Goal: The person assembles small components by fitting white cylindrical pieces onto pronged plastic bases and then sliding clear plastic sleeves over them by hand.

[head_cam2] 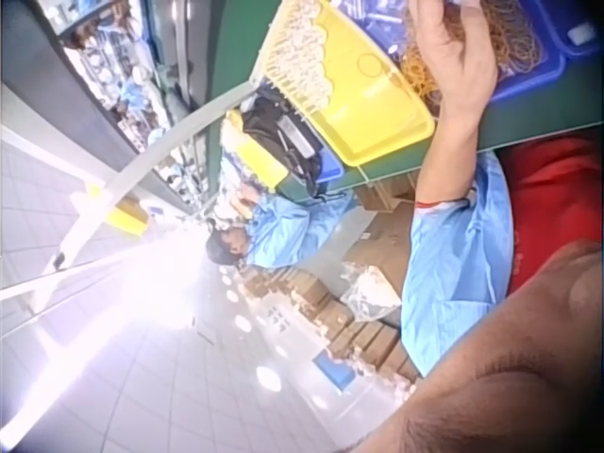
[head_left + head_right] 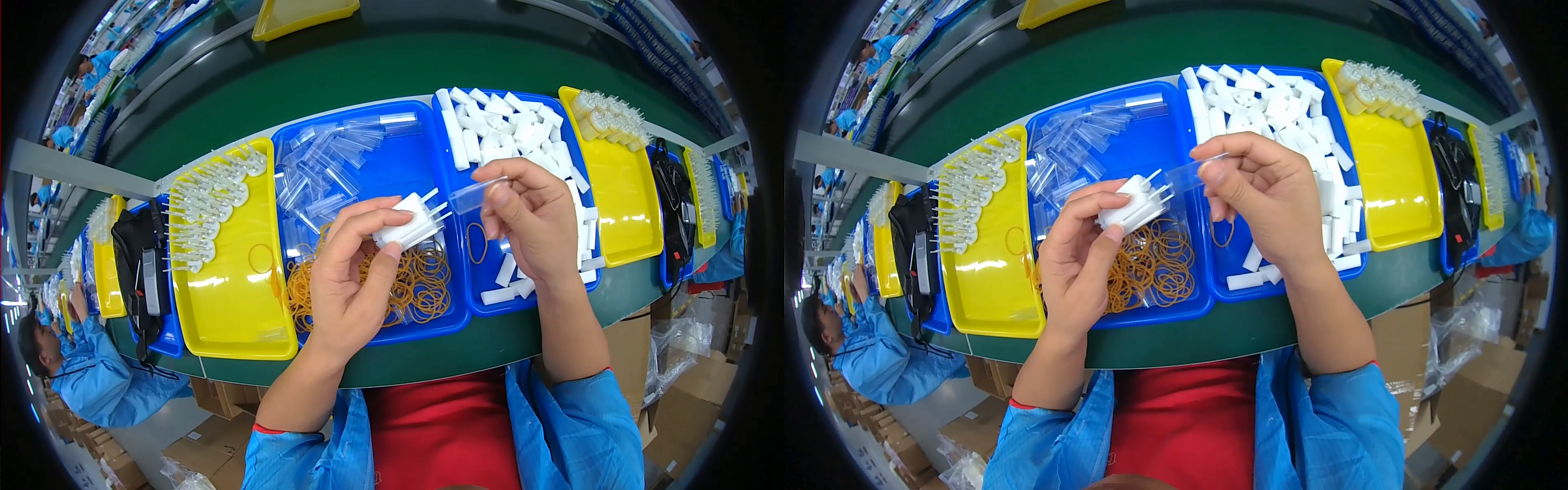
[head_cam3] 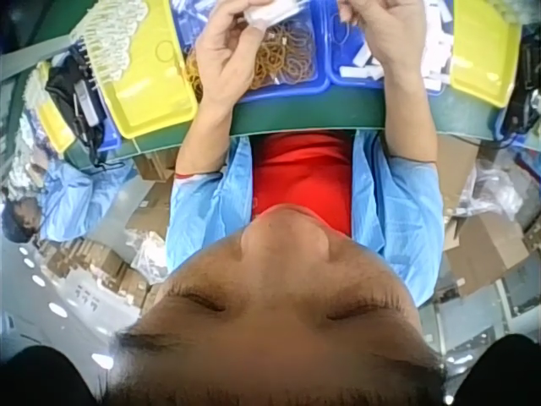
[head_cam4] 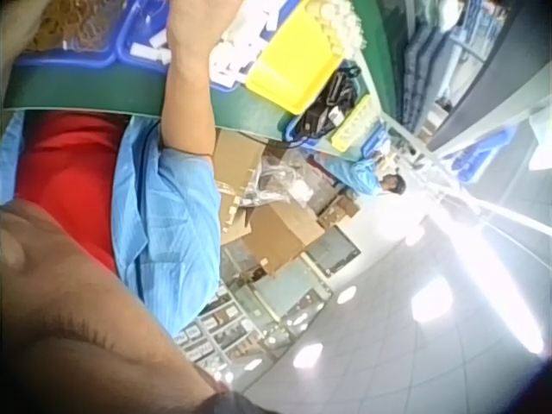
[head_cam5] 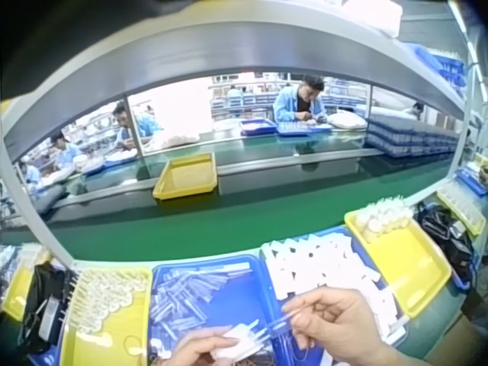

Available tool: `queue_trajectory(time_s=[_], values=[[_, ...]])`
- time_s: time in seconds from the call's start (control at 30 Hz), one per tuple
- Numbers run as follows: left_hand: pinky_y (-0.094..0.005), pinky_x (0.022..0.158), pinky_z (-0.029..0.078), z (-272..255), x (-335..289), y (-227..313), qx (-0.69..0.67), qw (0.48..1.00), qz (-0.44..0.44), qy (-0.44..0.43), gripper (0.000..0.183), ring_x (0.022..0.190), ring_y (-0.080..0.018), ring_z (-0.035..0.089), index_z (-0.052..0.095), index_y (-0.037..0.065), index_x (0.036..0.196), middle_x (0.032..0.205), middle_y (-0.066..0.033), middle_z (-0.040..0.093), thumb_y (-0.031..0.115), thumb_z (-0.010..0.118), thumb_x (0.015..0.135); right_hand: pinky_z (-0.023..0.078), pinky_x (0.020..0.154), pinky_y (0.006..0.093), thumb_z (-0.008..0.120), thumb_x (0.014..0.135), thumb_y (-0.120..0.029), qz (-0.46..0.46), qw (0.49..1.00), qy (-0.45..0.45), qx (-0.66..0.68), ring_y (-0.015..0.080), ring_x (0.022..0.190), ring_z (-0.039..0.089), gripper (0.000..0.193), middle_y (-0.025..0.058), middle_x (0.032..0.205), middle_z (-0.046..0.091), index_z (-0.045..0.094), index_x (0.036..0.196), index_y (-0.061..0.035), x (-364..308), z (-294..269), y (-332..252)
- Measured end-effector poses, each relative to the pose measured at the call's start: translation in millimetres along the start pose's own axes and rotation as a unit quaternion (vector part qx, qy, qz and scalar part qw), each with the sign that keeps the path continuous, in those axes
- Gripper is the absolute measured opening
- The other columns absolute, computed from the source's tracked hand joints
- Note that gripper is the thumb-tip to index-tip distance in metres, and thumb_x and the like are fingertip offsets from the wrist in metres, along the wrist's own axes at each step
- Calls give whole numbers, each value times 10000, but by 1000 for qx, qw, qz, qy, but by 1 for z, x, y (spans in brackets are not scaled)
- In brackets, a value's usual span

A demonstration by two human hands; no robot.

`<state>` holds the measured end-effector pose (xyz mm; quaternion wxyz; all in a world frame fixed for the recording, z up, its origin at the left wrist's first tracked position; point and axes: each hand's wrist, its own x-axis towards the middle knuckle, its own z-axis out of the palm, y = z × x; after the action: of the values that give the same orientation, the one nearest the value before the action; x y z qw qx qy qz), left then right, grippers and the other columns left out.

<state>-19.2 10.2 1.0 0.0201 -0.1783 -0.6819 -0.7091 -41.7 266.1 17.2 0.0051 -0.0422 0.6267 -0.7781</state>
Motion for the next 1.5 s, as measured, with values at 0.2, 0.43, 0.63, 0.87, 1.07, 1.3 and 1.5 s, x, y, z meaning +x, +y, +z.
queue_trajectory(time_s=[0.2, 0.43, 0.63, 0.87, 1.07, 1.3, 1.5], values=[[-273, 1001, 507, 0, 0, 1, 0, 1000, -7, 5, 343, 1257, -145, 643, 708, 20, 1391, 1481, -157, 620, -74, 610, 1076, 534, 689, 188, 759, 1076, -95, -9, 999, -7, -34, 58, 788, 688, 254, 37, 969, 762, 767, 1307, 9, -1, 4, -2], [-276, 1015, 510, 0, 0, 3, 1, 1000, -4, 0, 346, 1260, -149, 646, 705, 18, 1393, 1482, -158, 619, -78, 605, 1076, 523, 720, 181, 740, 1079, -111, -12, 999, -14, -48, 47, 817, 664, 215, 19, 983, 754, 775, 1268, -12, 1, -3, -3], [-288, 1027, 514, 1, 1, 2, -11, 1000, -8, 0, 352, 1266, -152, 646, 704, 16, 1393, 1477, -159, 623, -86, 596, 1075, 522, 818, 209, 742, 1070, -68, -36, 997, -25, -56, 51, 939, 663, 154, 31, 1069, 759, 786, 1205, -9, 1, 1, -1], [-287, 1025, 515, 1, 0, 3, -17, 1000, -12, -7, 346, 1267, -153, 645, 702, 16, 1398, 1474, -156, 628, -80, 597, 1083, 520, 838, 216, 758, 1065, -57, -16, 997, -35, -74, 58, 963, 662, 145, 26, 1085, 762, 799, 1195, -6, 1, 2, -1], [-290, 1037, 511, 2, 0, 3, -29, 999, -16, -14, 353, 1265, -150, 642, 686, 16, 1420, 1483, -152, 625, -75, 588, 1093, 538, 824, 222, 774, 1062, -69, -18, 996, -42, -82, 61, 943, 670, 149, 34, 1086, 765, 808, 1189, 1, 0, 3, 1], [-292, 1071, 505, 3, 0, 7, -59, 996, -64, -16, 360, 1278, -153, 636, 649, 9, 1461, 1480, -139, 615, -52, 565, 1117, 564, 841, 229, 789, 1061, -84, -5, 997, -58, -49, 78, 954, 710, 164, 62, 1097, 797, 820, 1194, 6, -1, 6, 2], [-300, 1025, 547, 4, -1, 5, -2, 999, -37, 2, 342, 1255, -181, 659, 687, 41, 1436, 1449, -145, 632, 11, 670, 1095, 585, 891, 239, 811, 1058, -112, 22, 998, -53, -32, 93, 998, 736, 197, 76, 1111, 818, 823, 1218, 3, -2, 8, 1]])
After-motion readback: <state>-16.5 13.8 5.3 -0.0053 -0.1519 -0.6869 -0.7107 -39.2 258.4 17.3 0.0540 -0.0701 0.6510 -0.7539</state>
